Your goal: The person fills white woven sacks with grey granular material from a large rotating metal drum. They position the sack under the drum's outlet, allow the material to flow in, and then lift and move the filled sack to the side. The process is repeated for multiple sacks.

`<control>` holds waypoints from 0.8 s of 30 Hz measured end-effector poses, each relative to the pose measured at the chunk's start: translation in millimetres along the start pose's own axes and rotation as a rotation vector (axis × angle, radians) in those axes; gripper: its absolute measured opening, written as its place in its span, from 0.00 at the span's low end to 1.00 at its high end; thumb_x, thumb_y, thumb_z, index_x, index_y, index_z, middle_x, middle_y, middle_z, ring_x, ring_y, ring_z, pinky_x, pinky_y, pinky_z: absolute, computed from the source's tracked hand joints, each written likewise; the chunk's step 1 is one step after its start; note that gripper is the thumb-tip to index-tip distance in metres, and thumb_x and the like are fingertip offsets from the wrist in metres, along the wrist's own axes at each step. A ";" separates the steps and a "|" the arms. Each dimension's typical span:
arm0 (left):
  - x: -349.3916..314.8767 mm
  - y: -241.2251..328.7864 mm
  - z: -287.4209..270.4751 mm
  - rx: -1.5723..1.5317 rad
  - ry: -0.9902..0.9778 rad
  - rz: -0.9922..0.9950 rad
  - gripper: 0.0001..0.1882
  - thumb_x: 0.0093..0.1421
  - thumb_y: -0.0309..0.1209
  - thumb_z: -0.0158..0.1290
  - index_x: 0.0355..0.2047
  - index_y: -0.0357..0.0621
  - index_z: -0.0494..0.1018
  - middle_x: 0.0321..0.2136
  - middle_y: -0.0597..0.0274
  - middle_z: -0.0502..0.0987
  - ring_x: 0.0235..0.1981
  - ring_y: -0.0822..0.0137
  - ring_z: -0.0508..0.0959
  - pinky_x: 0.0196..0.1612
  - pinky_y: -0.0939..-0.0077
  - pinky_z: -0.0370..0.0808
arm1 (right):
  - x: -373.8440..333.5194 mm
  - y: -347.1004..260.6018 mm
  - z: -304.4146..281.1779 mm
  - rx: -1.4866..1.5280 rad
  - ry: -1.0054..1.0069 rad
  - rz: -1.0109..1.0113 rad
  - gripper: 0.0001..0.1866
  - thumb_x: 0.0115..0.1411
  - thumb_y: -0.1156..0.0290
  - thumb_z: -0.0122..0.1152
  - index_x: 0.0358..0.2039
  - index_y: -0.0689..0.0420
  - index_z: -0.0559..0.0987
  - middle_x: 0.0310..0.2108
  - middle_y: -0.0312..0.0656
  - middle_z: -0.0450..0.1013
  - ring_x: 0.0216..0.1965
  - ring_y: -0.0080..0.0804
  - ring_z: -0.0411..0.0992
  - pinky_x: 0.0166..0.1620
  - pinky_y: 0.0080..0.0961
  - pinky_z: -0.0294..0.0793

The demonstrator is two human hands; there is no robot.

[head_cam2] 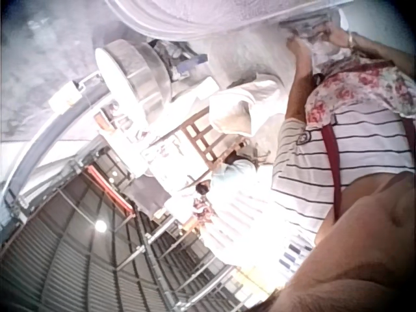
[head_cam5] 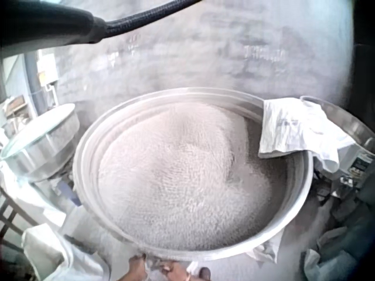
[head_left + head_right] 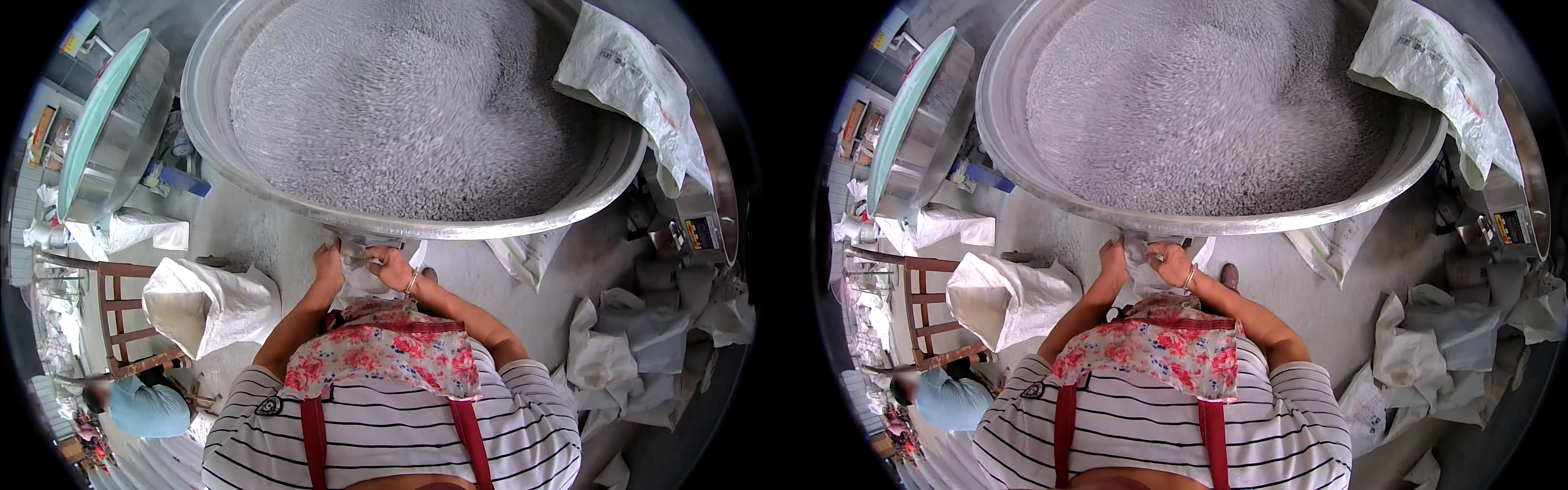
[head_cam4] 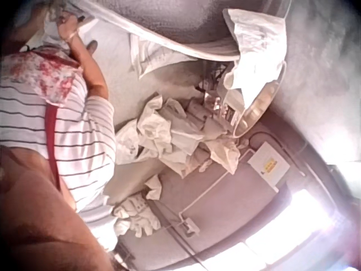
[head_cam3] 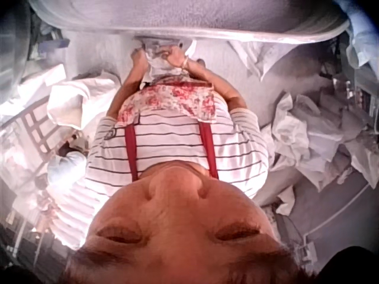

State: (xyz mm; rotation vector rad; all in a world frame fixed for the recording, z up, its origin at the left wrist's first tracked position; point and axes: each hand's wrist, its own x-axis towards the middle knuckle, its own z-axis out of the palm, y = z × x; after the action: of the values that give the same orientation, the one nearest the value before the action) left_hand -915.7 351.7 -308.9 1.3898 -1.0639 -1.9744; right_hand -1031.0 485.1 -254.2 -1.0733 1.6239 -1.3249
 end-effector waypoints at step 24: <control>-31.1 24.6 -1.5 -0.086 -0.205 0.071 0.20 0.56 0.36 0.49 0.41 0.30 0.64 0.37 0.52 0.71 0.36 0.61 0.73 0.37 0.67 0.72 | -1.7 -0.6 -0.2 -0.047 -0.044 -0.091 0.13 0.45 0.77 0.54 0.35 0.61 0.74 0.35 0.49 0.70 0.40 0.43 0.68 0.45 0.28 0.65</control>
State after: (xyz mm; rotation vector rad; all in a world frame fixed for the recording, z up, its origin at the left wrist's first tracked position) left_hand -904.2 360.8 -272.1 1.1085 -1.0866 -2.1182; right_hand -1030.5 486.7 -253.5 -1.2092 1.5978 -1.3178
